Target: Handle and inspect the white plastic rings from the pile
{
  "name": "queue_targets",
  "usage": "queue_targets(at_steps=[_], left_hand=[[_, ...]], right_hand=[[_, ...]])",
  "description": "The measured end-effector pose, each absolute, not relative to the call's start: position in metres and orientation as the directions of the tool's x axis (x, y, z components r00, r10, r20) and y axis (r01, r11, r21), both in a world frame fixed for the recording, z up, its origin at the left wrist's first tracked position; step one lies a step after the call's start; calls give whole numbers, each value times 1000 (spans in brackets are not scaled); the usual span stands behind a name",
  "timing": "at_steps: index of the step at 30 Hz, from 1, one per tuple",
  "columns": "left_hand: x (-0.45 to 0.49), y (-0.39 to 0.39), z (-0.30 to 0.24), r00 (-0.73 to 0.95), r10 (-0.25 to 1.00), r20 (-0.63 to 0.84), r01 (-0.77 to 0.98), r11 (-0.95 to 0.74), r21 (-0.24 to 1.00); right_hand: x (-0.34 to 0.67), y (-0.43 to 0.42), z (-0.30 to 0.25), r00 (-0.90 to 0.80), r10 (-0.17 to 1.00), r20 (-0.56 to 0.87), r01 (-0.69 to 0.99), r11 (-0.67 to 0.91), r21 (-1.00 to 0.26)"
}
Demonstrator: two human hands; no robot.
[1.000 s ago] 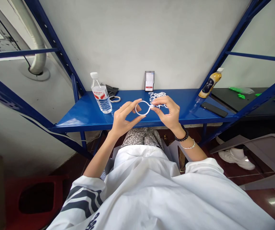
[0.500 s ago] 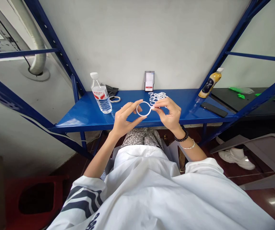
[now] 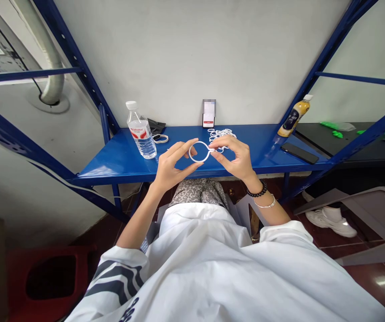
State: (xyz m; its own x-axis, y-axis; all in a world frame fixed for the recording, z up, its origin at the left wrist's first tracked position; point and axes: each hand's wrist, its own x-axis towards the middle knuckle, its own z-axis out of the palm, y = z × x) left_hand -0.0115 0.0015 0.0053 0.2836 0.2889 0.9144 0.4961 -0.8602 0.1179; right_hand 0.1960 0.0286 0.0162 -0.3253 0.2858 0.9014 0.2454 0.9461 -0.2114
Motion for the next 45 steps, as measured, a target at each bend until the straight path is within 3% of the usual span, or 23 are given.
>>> queue_targets(at_steps=[10, 21, 45], left_hand=[[-12, 0, 7, 323, 312, 893, 496, -860, 121], [-13, 0, 6, 354, 308, 883, 490, -865, 106], [-12, 0, 6, 343, 298, 891, 474, -874, 109]], right_hand=[[207, 29, 25, -543, 311, 780, 199, 950, -240], [210, 32, 26, -558, 256, 789, 178, 966, -188], [204, 30, 18, -507, 201, 838, 369, 930, 0]])
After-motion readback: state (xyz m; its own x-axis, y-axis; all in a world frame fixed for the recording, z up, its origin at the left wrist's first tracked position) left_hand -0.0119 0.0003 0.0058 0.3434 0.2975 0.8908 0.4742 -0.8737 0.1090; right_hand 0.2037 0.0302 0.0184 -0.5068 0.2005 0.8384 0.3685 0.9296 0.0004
